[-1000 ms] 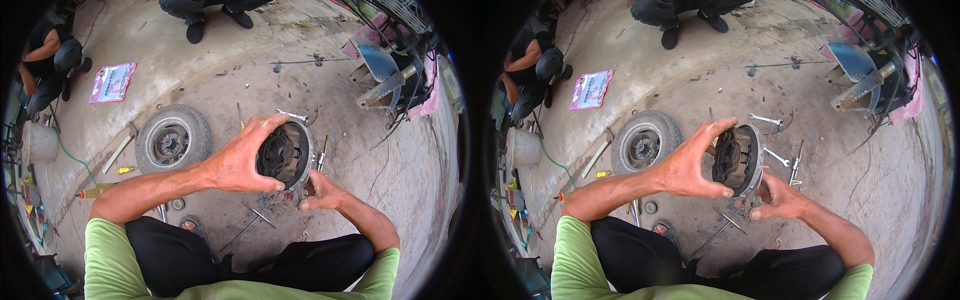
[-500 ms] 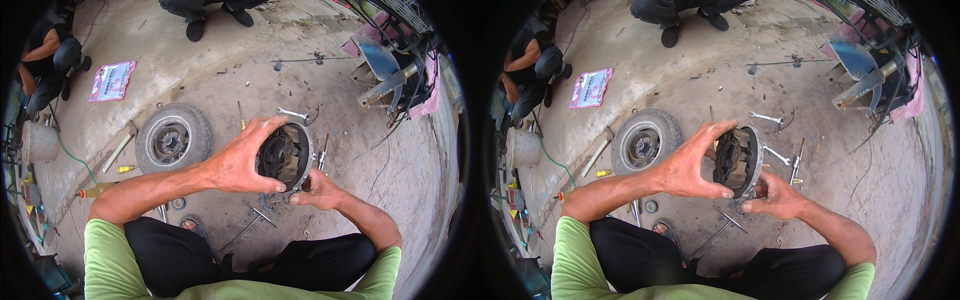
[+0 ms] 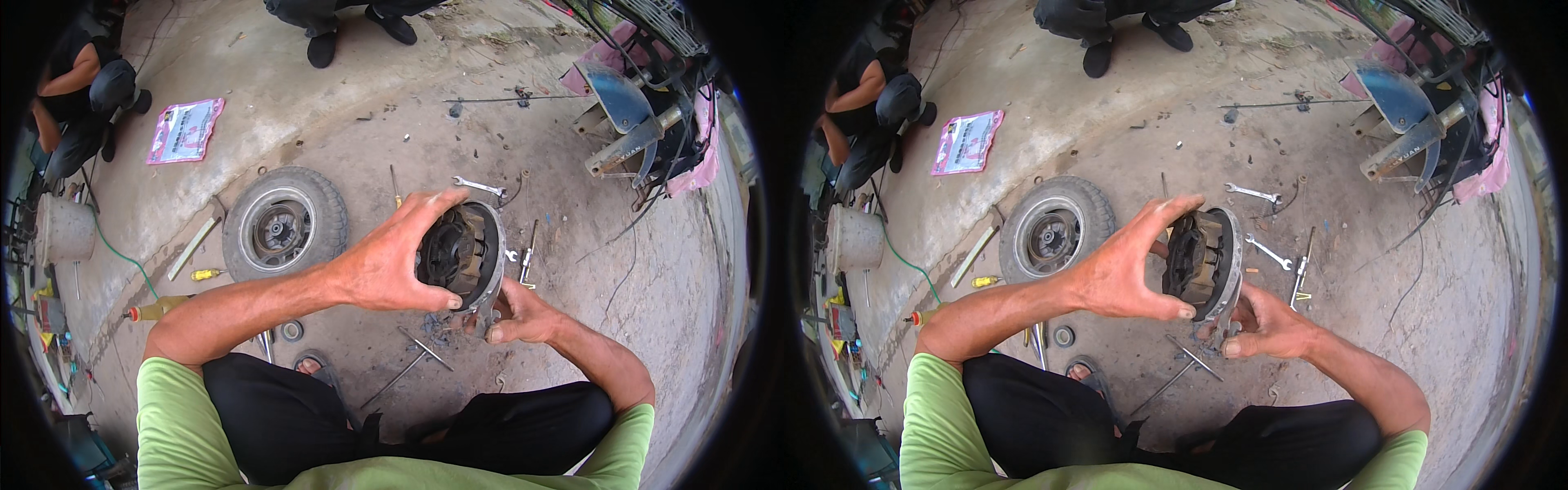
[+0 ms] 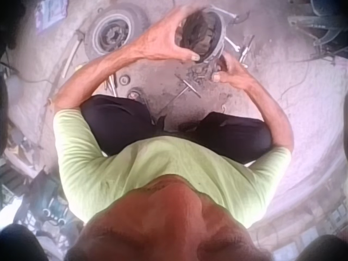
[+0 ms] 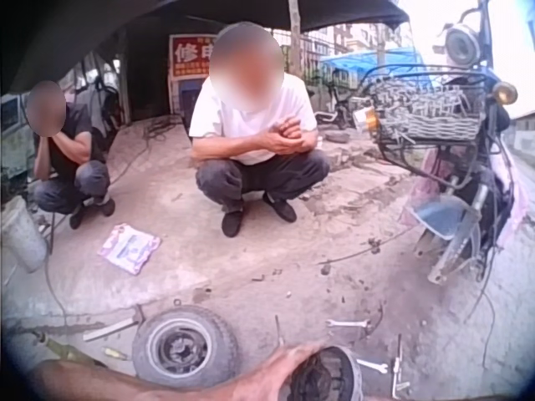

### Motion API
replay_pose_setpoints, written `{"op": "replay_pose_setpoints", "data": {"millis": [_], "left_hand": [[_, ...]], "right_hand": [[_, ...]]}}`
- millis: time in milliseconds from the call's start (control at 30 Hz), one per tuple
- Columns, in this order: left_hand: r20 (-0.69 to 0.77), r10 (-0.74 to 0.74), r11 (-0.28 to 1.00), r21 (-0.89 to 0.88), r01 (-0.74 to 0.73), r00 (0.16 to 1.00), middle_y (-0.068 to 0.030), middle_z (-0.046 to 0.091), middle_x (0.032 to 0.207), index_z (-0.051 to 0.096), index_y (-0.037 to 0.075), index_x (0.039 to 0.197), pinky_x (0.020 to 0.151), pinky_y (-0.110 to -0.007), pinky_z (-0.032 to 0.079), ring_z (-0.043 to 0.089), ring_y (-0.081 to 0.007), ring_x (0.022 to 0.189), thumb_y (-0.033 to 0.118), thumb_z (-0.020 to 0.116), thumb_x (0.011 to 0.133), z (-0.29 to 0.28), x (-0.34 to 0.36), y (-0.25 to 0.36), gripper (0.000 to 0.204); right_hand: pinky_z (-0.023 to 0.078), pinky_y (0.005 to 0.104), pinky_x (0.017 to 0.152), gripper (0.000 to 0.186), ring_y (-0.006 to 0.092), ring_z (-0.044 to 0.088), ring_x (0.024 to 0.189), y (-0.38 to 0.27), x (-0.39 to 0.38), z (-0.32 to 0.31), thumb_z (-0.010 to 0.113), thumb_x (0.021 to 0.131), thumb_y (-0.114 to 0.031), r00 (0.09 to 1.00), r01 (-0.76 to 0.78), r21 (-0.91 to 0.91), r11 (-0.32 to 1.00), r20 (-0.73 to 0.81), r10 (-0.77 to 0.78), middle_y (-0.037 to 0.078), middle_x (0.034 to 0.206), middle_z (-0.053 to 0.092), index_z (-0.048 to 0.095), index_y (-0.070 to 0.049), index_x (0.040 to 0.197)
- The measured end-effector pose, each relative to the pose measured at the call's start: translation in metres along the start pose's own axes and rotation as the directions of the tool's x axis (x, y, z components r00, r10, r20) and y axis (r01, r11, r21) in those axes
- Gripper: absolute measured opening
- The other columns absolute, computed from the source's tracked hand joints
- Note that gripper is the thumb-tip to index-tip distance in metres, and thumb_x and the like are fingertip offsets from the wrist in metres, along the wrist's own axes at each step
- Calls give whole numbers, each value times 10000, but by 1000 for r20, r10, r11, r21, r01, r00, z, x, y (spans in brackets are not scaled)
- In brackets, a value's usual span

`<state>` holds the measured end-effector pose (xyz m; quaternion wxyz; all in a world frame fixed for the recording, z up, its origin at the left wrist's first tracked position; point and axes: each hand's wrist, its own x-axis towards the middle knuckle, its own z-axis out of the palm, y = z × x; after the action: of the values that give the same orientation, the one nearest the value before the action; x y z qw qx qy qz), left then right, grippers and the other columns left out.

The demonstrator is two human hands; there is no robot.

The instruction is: The person removes a bearing from a motorcycle wheel hub, then uses a hammer to install a new bearing into the hub. The person then places a washer over the bearing.

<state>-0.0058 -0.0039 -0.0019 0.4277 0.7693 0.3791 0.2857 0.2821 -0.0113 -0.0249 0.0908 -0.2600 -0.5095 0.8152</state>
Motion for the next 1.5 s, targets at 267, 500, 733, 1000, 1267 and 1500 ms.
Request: {"op": "replay_pose_setpoints", "data": {"millis": [267, 500, 733, 1000, 1267, 1500], "left_hand": [[1, -31, 999, -10, 31, 1000, -231, 397, 1520, 242, 16, 1628, 1080, -462, 520, 454, -353, 1416, 318, 914, 701, 0, 3, 3, 1183], [-14, -100, 990, -101, 98, 995, -233, 394, 1508, 226, 16, 1629, 1069, -462, 523, 451, -356, 1411, 342, 905, 718, 2, -7, -8, 1182], [-5, -153, 983, -103, 152, 988, -264, 434, 1528, 284, 25, 1615, 1124, -509, 475, 445, -381, 1442, 498, 855, 790, -51, -27, -40, 1109], [-657, -665, 570, -138, 810, 355, -265, 602, 1429, 523, -24, 1480, 1116, -422, 464, 599, -349, 1315, 456, 756, 896, -170, -165, -221, 791], [-454, -891, 325, -612, 722, 16, -247, 634, 1379, 485, -88, 1470, 1062, -421, 497, 630, -338, 1252, 533, 777, 873, -136, -291, -327, 910], [-480, -864, 489, -728, 481, 152, -252, 650, 1336, 497, -109, 1442, 996, -402, 545, 689, -308, 1132, 440, 861, 821, -138, -276, -293, 905]], "right_hand": [[476, 424, 1108, 1019, 250, 506, 1389, -2, 0, -1, 899, 814, -340, 996, -60, -24, 998, -75, 58, 128, 1483, 519, 315, -6, 1579], [487, 416, 1071, 1063, 239, 534, 1323, 2, 12, 7, 933, 757, -387, 975, -81, -9, 997, -207, 78, 112, 1444, 534, 351, -3, 1560], [524, 401, 952, 1050, 243, 654, 1091, 19, 33, -2, 940, 706, -460, 993, -94, 12, 996, -73, 94, 129, 1291, 613, 429, 7, 1495], [524, 404, 906, 1033, 247, 650, 1033, 21, 57, 3, 926, 672, -499, 989, -120, 27, 992, -86, 122, 130, 1181, 650, 469, 6, 1449], [498, 394, 810, 997, 253, 652, 912, 27, 70, 2, 940, 656, -481, 983, -152, 38, 988, -101, 155, 108, 1067, 663, 499, 5, 1407], [502, 392, 847, 1027, 246, 645, 942, 18, 76, 10, 931, 659, -488, 976, -156, 69, 985, -141, 164, 124, 1087, 647, 471, 2, 1435]]}}
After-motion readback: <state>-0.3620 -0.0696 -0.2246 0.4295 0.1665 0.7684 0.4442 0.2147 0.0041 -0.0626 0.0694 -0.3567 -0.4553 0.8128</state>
